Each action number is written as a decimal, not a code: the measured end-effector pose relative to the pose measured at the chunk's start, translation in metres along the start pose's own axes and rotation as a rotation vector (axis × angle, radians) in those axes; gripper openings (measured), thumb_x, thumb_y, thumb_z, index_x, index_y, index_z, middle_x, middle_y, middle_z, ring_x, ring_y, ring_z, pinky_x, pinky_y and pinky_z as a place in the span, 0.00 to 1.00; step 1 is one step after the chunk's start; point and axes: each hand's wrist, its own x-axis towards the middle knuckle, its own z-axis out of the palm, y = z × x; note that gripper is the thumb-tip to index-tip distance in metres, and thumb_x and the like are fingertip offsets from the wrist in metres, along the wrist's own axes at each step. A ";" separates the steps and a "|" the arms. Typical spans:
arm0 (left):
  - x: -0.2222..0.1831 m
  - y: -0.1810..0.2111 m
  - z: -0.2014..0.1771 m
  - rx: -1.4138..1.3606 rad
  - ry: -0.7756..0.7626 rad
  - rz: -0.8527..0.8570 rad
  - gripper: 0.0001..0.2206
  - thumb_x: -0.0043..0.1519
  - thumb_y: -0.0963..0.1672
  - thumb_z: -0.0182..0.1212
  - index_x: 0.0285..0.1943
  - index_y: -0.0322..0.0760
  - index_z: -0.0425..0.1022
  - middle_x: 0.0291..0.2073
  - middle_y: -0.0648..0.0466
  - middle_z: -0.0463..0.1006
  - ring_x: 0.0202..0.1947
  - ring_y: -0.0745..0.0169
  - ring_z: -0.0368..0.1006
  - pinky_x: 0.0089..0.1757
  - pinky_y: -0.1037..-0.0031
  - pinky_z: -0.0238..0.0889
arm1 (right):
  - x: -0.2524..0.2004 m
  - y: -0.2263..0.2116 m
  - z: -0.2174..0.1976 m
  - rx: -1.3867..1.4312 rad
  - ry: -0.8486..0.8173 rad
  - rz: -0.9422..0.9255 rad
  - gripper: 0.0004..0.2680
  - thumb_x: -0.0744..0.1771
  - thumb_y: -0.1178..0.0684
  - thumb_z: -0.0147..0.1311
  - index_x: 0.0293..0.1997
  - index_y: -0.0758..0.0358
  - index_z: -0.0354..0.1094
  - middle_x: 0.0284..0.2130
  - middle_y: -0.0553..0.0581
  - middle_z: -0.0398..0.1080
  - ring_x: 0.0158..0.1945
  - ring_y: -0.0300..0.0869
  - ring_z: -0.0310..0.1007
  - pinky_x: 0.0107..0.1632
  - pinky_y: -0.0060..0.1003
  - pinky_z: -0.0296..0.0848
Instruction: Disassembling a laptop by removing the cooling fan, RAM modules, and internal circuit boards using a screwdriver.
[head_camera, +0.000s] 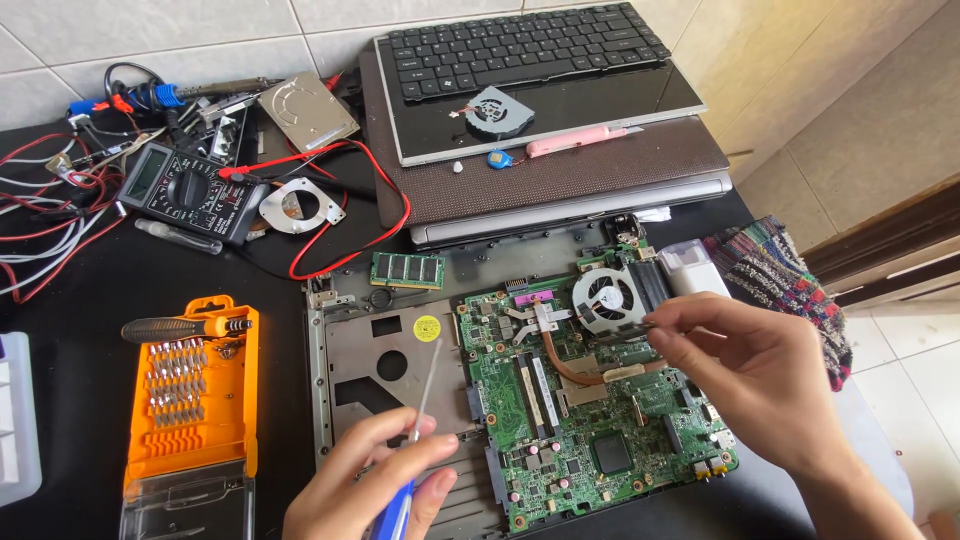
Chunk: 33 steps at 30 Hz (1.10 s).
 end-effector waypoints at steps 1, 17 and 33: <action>-0.001 -0.006 0.000 0.014 -0.007 0.007 0.08 0.54 0.44 0.70 0.41 0.55 0.85 0.42 0.69 0.81 0.21 0.73 0.64 0.33 0.87 0.64 | 0.003 -0.003 0.002 -0.047 -0.032 0.035 0.03 0.64 0.63 0.62 0.37 0.70 0.80 0.35 0.56 0.82 0.39 0.35 0.77 0.47 0.28 0.78; -0.021 -0.070 0.037 0.036 -0.249 -0.103 0.24 0.51 0.53 0.79 0.58 0.61 0.82 0.59 0.59 0.78 0.56 0.60 0.78 0.48 0.66 0.73 | 0.087 -0.043 0.046 -0.409 -0.318 -0.299 0.03 0.62 0.53 0.64 0.35 0.54 0.83 0.30 0.45 0.85 0.31 0.32 0.81 0.36 0.29 0.81; -0.031 -0.098 0.077 0.108 -0.249 -0.298 0.16 0.55 0.51 0.65 0.51 0.78 0.85 0.55 0.82 0.80 0.52 0.77 0.78 0.46 0.71 0.69 | 0.216 -0.054 0.100 -0.578 -0.226 -0.389 0.13 0.62 0.45 0.67 0.48 0.52 0.79 0.47 0.47 0.80 0.50 0.41 0.77 0.49 0.37 0.74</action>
